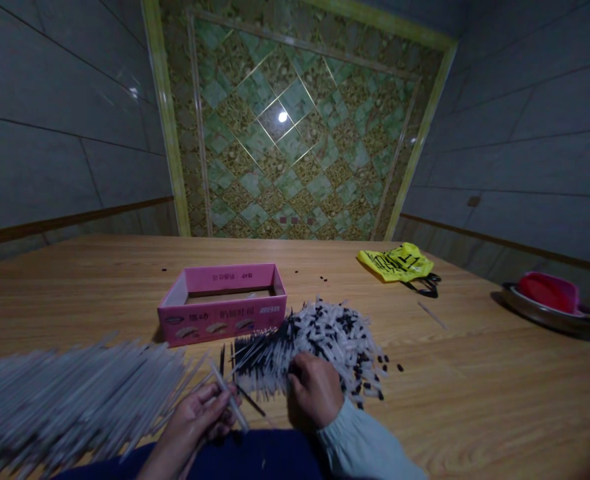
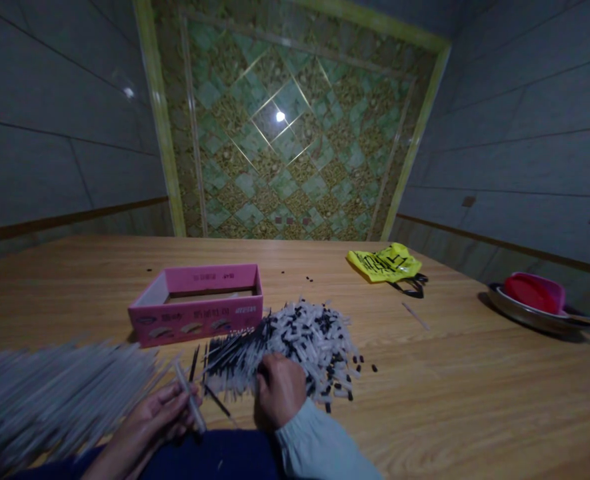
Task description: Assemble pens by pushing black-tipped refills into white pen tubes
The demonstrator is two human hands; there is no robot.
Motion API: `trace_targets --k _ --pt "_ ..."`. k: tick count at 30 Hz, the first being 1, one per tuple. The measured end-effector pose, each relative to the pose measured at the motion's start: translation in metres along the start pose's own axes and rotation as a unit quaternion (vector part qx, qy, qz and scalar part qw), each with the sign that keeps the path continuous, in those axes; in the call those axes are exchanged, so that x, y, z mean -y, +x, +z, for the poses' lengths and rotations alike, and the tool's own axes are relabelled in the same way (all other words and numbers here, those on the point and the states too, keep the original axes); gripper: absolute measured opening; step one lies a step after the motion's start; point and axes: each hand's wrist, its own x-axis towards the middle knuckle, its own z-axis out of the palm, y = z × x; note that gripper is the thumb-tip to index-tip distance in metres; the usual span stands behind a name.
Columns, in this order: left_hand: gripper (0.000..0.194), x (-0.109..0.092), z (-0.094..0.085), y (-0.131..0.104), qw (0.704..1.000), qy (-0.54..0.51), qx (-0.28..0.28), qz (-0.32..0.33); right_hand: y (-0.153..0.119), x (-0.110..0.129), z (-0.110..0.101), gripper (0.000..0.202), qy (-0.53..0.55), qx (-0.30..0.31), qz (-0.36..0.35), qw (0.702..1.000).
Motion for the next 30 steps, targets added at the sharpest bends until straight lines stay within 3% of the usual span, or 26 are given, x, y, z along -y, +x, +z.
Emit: trace_targets --k 5,8,14,20,23,26,28,30 --pt "0.031 0.0 0.0 -0.001 1.0 -0.009 -0.012 -0.004 -0.011 0.012 0.014 0.016 0.03 0.061 -0.087 0.994" --pt "0.029 -0.001 -0.001 -0.001 1.0 -0.011 -0.018 -0.005 -0.019 0.018 0.026 0.022 0.015 0.083 -0.105 0.991" --pt "0.034 0.0 -0.001 0.001 1.0 0.001 -0.025 -0.014 -0.022 0.022 0.032 0.014 -0.022 0.06 -0.092 0.994" --pt "0.036 0.001 0.001 0.002 0.999 0.008 -0.042 -0.018 -0.017 0.026 0.022 0.008 0.099 -0.019 -0.024 0.995" --pt "0.034 0.0 0.001 0.0 0.998 -0.03 -0.064 -0.004 -0.015 0.029 0.021 0.008 0.253 -0.02 0.003 0.967" --pt "0.022 -0.005 -0.002 0.0 0.985 -0.124 -0.121 0.023 -0.015 0.031 0.02 0.006 0.423 0.026 0.033 0.905" --pt "0.011 -0.01 -0.005 0.0 0.966 -0.197 -0.162 0.036 -0.017 0.032 0.019 0.005 0.488 0.055 0.04 0.87" --pt "0.016 -0.015 -0.007 0.0 0.944 -0.265 -0.191 0.039 -0.019 0.032 0.016 0.005 0.516 0.077 0.033 0.852"
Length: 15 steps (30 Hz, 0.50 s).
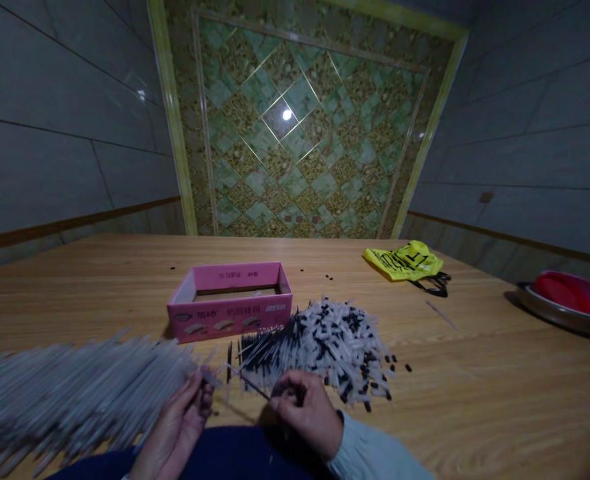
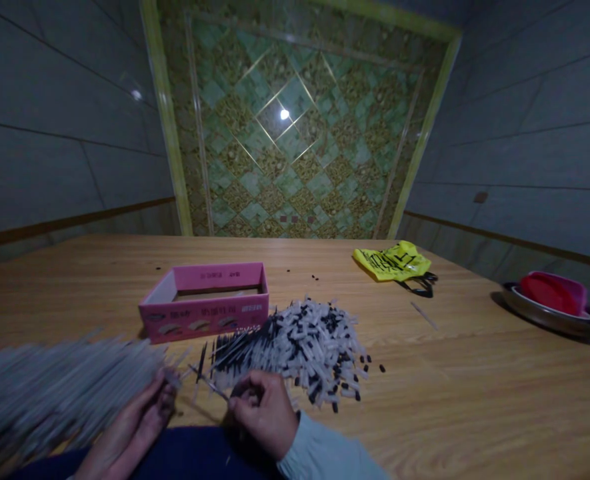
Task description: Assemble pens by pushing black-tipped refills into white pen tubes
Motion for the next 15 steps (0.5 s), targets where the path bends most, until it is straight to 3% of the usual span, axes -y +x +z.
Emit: trace_targets --k 6,15 --pt "0.021 -0.0084 0.0003 -0.0007 0.995 -0.095 -0.027 -0.02 -0.0035 0.0025 -0.0016 0.006 0.019 0.029 0.013 0.999" --pt "0.015 -0.004 -0.0038 0.0049 0.998 -0.043 -0.017 0.036 -0.0022 -0.0063 -0.001 0.006 -0.017 0.023 0.017 0.999"
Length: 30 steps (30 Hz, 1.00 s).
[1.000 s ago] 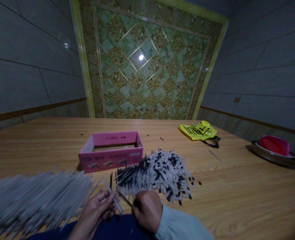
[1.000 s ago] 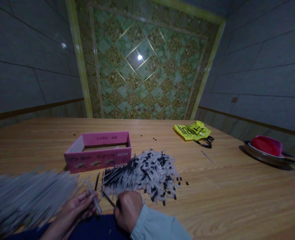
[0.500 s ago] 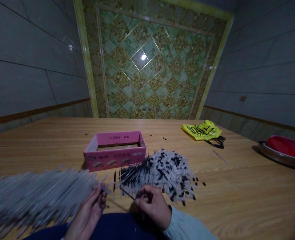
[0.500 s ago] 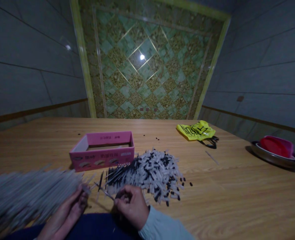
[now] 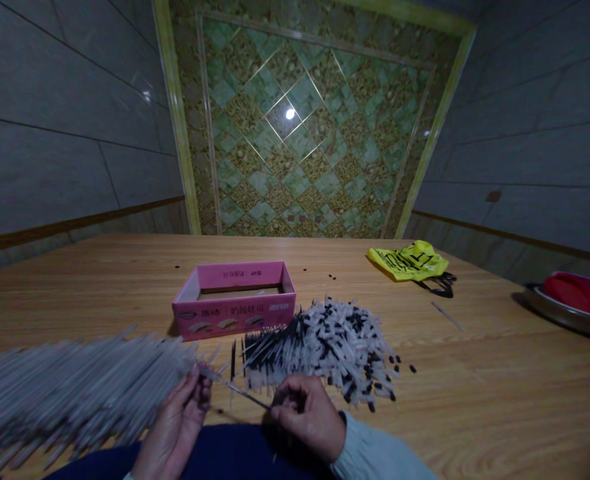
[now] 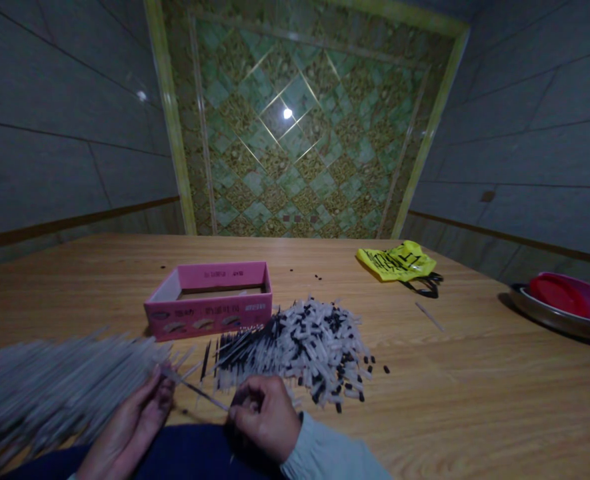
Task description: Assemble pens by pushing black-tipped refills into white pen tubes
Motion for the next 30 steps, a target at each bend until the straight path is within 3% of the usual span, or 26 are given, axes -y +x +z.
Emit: trace_targets --k 3,8,12,16,19,23,26,28,30 --pt "0.009 0.0 -0.003 0.0 0.997 0.057 0.002 0.05 0.002 -0.004 0.0 0.006 0.001 -0.002 0.009 1.0" --pt "0.034 0.0 -0.005 -0.002 0.987 0.142 0.004 0.079 0.003 0.001 -0.002 0.003 0.013 -0.017 0.012 1.0" --pt "0.038 0.004 -0.006 -0.002 0.98 0.18 0.02 0.079 0.003 0.006 -0.003 0.006 0.028 -0.026 -0.005 0.999" --pt "0.037 0.007 -0.004 -0.004 0.978 0.2 0.045 0.042 0.004 0.003 -0.003 0.012 0.048 -0.047 -0.015 0.998" --pt "0.03 0.011 -0.001 -0.011 0.967 0.236 0.096 0.011 0.002 0.003 0.0 0.01 -0.012 -0.054 -0.042 0.998" --pt "0.024 0.019 0.001 -0.018 0.95 0.248 0.167 -0.089 -0.005 0.008 0.004 0.009 -0.083 -0.053 -0.078 0.992" --pt "0.016 0.02 0.002 -0.018 0.967 0.185 0.142 -0.104 -0.005 0.013 -0.005 0.015 -0.098 -0.068 -0.128 0.985" --pt "0.008 0.016 0.004 -0.016 0.982 0.138 0.104 -0.079 0.001 0.015 -0.021 0.018 -0.153 -0.114 -0.158 0.969" --pt "0.011 0.01 0.006 -0.014 0.992 0.089 0.064 -0.064 0.009 0.015 -0.041 0.02 -0.251 -0.167 -0.148 0.942"
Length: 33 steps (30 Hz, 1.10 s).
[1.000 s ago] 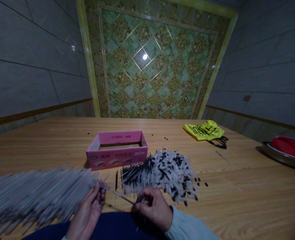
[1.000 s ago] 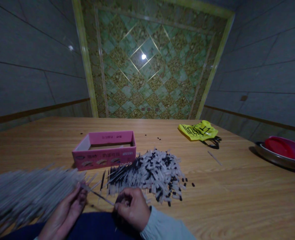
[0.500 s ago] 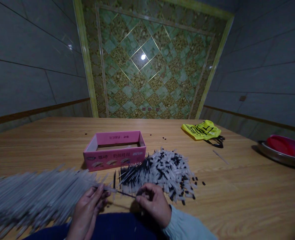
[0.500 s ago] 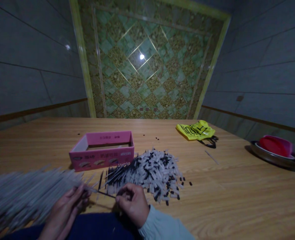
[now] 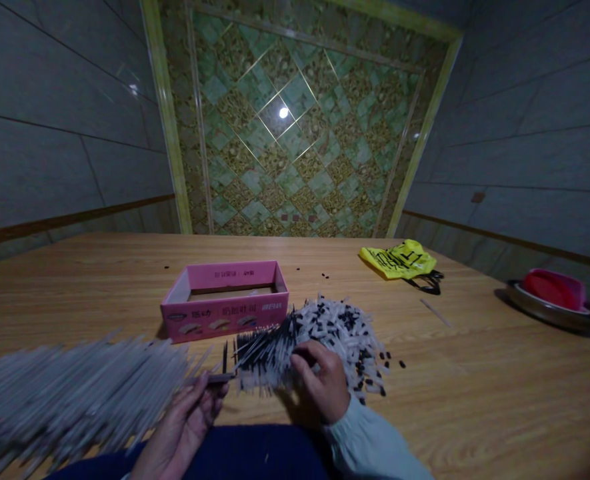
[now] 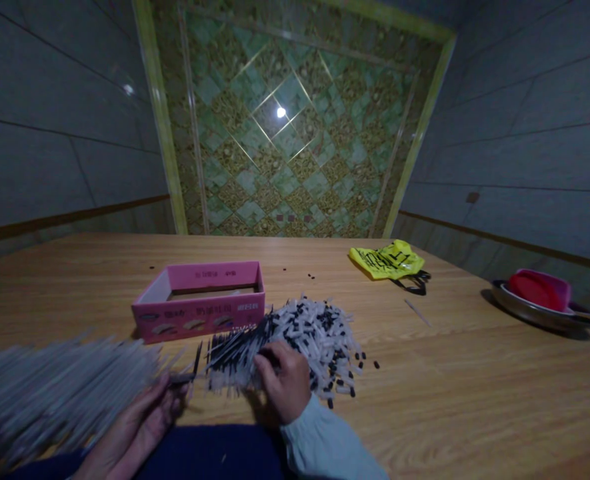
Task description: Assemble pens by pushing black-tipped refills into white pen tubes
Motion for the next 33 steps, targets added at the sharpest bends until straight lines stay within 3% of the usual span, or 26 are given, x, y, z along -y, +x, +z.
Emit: trace_targets --k 2,5,9,26,33 --pt "0.019 -0.006 0.001 0.0 0.998 -0.048 -0.03 -0.011 0.011 -0.013 -0.014 0.017 -0.134 -0.003 0.024 0.991" --pt "0.022 -0.01 0.002 0.0 0.993 -0.093 -0.047 -0.053 0.021 -0.027 -0.028 0.012 -0.292 0.052 0.056 0.953" --pt "0.021 -0.009 0.003 -0.002 0.992 -0.103 -0.05 -0.054 0.022 -0.03 -0.035 0.01 -0.373 0.127 0.05 0.918" --pt "0.023 -0.008 0.003 -0.003 0.994 -0.087 -0.05 -0.043 0.021 -0.029 -0.035 0.011 -0.383 0.138 0.066 0.911" --pt "0.019 -0.007 0.004 -0.002 0.994 -0.091 -0.049 -0.033 0.015 -0.019 -0.018 0.012 -0.284 0.153 -0.022 0.946"
